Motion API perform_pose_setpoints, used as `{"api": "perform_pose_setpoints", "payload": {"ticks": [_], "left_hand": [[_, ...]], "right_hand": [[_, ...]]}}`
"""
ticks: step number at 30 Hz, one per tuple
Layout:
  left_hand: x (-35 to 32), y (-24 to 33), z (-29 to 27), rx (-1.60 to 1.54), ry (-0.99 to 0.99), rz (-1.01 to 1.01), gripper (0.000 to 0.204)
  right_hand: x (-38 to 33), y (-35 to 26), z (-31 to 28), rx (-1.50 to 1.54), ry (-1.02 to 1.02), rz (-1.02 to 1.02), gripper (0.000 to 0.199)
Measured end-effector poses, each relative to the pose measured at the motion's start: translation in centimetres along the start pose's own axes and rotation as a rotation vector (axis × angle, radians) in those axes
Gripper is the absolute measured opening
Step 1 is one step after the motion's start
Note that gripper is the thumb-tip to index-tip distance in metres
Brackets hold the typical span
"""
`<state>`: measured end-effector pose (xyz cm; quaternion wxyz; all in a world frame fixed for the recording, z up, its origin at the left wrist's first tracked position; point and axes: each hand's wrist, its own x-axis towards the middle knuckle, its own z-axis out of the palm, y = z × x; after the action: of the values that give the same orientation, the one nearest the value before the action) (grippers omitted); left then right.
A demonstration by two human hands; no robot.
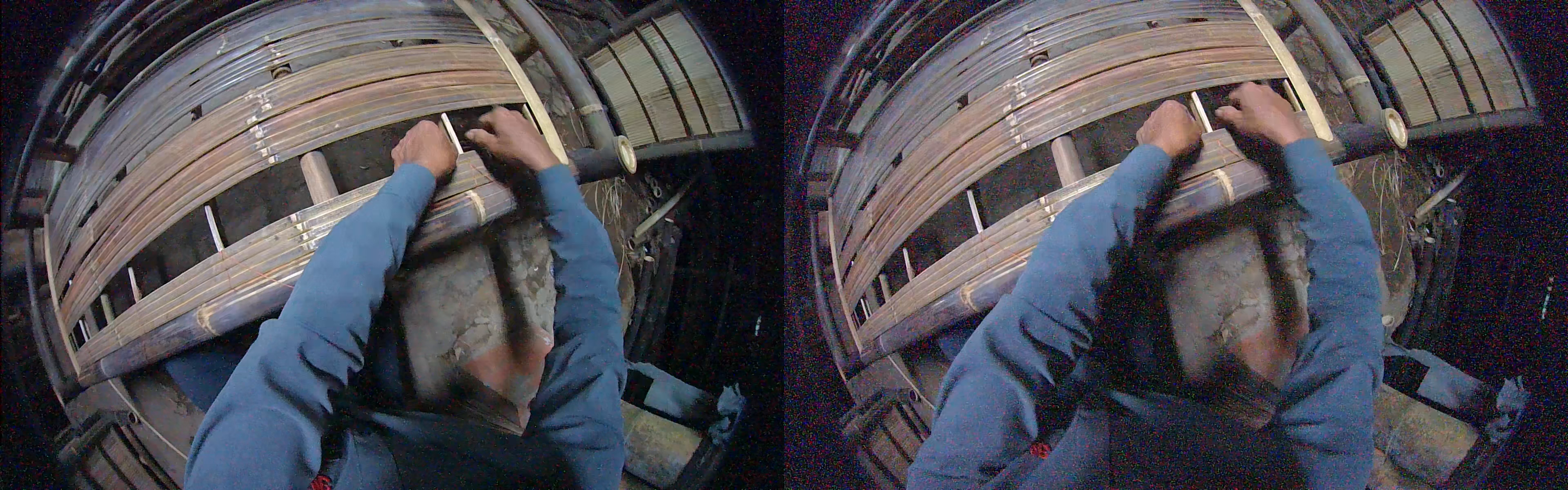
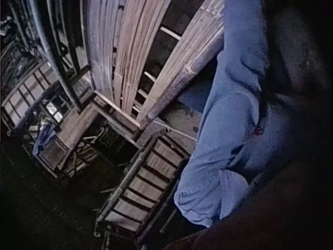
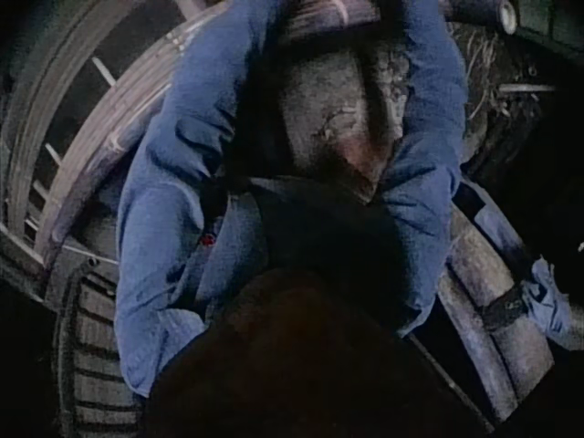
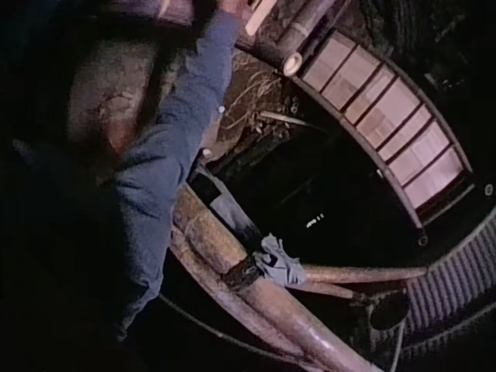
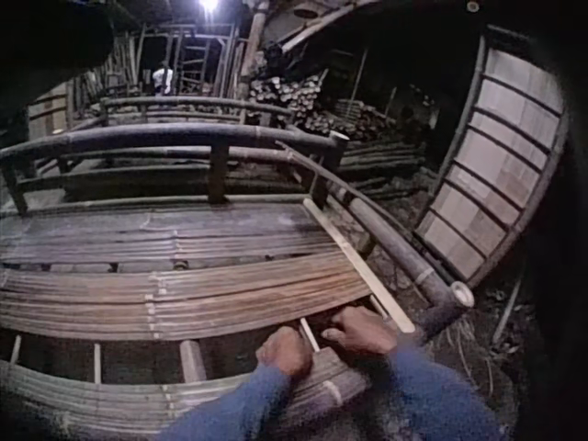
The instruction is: The person weaves a bamboo mat by threading thin bamboo strips through a frame made of thicker bamboo poles, using their hands to guide the strips and pull strings taut.
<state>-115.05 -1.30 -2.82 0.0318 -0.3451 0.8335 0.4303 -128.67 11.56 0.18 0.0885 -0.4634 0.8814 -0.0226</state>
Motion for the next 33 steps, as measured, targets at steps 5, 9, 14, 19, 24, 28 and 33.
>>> {"api": "perform_pose_setpoints", "payload": {"ticks": [5, 9, 14, 19, 24, 28, 33], "left_hand": [[-0.8, -0.1, 0.2, -0.026, 0.047, 0.107, 0.028], [-0.6, -0.3, 0.2, -0.078, 0.085, 0.130, 0.026], [-0.1, -1.1, -0.1, -0.195, 0.098, 0.214, 0.026], [-0.2, -1.4, 0.0, -0.211, -0.023, 0.242, 0.028], [-0.5, -2.0, -0.1, -0.339, -0.034, 0.226, 0.022], [-1.3, -2.5, 0.4, -0.409, 0.052, 0.304, 0.016], [-1.7, -1.5, -0.5, -0.472, -0.015, 0.263, 0.018]], "right_hand": [[-0.5, 0.7, -1.2, 0.404, -0.184, 0.046, 0.031], [-0.5, 2.6, -0.3, 0.684, -0.314, 0.011, 0.011], [-2.8, 2.4, -2.2, 0.639, -0.383, 0.091, 0.019], [-1.1, 1.5, -2.2, 1.301, -0.386, 0.461, 0.026], [-0.1, 0.4, -2.3, 1.434, -0.402, 0.580, 0.023], [-1.3, 4.4, -5.9, 0.959, -0.333, 0.714, 0.025], [-1.9, 3.6, -6.3, 1.230, -0.252, 0.631, 0.022]]}}
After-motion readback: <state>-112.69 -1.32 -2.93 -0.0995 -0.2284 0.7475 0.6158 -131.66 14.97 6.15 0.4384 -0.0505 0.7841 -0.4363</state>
